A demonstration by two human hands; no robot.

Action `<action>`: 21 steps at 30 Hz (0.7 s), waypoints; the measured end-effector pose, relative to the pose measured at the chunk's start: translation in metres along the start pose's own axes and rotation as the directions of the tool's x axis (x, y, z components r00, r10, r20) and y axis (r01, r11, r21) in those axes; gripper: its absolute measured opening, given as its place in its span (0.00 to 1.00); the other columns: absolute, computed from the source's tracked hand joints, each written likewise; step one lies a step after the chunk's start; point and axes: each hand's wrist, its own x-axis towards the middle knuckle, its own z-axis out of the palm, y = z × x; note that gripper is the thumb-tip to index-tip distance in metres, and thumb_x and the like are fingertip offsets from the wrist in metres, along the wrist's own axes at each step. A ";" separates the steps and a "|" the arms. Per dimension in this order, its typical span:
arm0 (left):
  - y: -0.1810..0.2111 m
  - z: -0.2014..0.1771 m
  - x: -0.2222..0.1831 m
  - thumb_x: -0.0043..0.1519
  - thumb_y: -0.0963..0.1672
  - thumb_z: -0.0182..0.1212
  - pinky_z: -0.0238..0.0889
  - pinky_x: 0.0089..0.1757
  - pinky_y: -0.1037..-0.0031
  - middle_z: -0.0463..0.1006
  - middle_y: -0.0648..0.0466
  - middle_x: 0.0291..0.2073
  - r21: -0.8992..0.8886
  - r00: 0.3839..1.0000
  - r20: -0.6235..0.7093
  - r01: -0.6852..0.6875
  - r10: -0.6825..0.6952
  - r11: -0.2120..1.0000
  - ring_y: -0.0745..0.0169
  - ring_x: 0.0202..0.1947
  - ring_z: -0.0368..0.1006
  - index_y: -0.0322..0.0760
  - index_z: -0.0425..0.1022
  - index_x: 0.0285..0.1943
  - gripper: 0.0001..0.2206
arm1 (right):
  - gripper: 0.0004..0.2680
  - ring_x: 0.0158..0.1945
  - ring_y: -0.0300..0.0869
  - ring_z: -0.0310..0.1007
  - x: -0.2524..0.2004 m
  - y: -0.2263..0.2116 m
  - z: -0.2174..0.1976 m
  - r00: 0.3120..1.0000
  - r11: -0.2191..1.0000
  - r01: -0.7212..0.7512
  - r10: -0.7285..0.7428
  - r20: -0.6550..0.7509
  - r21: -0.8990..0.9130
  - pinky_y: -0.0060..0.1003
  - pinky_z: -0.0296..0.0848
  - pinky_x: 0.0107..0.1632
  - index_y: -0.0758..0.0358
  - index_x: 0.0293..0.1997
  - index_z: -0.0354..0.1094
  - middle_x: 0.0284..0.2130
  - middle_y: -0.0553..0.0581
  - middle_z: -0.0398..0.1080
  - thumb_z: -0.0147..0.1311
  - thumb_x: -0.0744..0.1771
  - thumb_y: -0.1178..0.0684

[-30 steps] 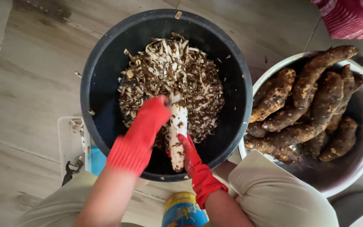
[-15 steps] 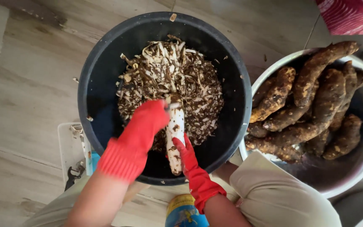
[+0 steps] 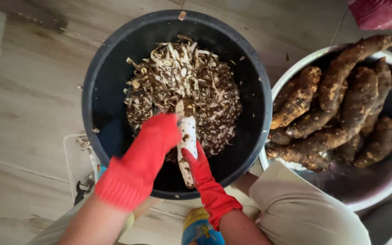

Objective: Peeling the outer skin of cassava roots using a small knife over a collection bucket.

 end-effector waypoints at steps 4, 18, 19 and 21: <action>-0.001 0.005 -0.009 0.62 0.52 0.51 0.69 0.56 0.52 0.77 0.49 0.61 0.042 1.000 0.012 -0.014 0.013 0.999 0.45 0.61 0.74 0.68 0.69 0.67 0.22 | 0.35 0.56 0.51 0.73 -0.029 -0.025 0.016 0.999 0.988 0.040 -0.043 -0.021 -0.146 0.45 0.76 0.59 0.51 0.73 0.55 0.57 0.69 0.67 0.71 0.60 0.39; 0.016 -0.006 -0.021 0.63 0.50 0.52 0.69 0.55 0.47 0.76 0.46 0.61 0.107 0.998 0.055 -0.011 0.005 0.994 0.41 0.62 0.72 0.56 0.69 0.70 0.23 | 0.29 0.33 0.57 0.81 -0.013 -0.001 0.007 0.969 0.984 -0.125 0.093 0.229 0.128 0.50 0.83 0.36 0.57 0.62 0.64 0.36 0.70 0.76 0.73 0.56 0.60; 0.019 -0.004 -0.021 0.63 0.50 0.52 0.69 0.55 0.47 0.76 0.46 0.61 0.106 0.998 0.060 -0.019 0.013 0.994 0.41 0.62 0.72 0.56 0.69 0.70 0.23 | 0.29 0.33 0.57 0.81 -0.011 0.000 0.008 0.971 0.984 -0.123 0.092 0.220 0.129 0.50 0.83 0.36 0.57 0.62 0.64 0.36 0.70 0.76 0.73 0.56 0.60; 0.022 -0.003 -0.022 0.64 0.49 0.50 0.69 0.54 0.44 0.75 0.43 0.63 0.144 0.998 0.048 -0.056 0.050 0.988 0.38 0.63 0.71 0.50 0.69 0.71 0.24 | 0.30 0.33 0.54 0.80 -0.007 0.001 0.014 0.979 0.995 -0.051 0.033 0.199 0.086 0.49 0.83 0.39 0.54 0.63 0.65 0.37 0.65 0.75 0.74 0.55 0.61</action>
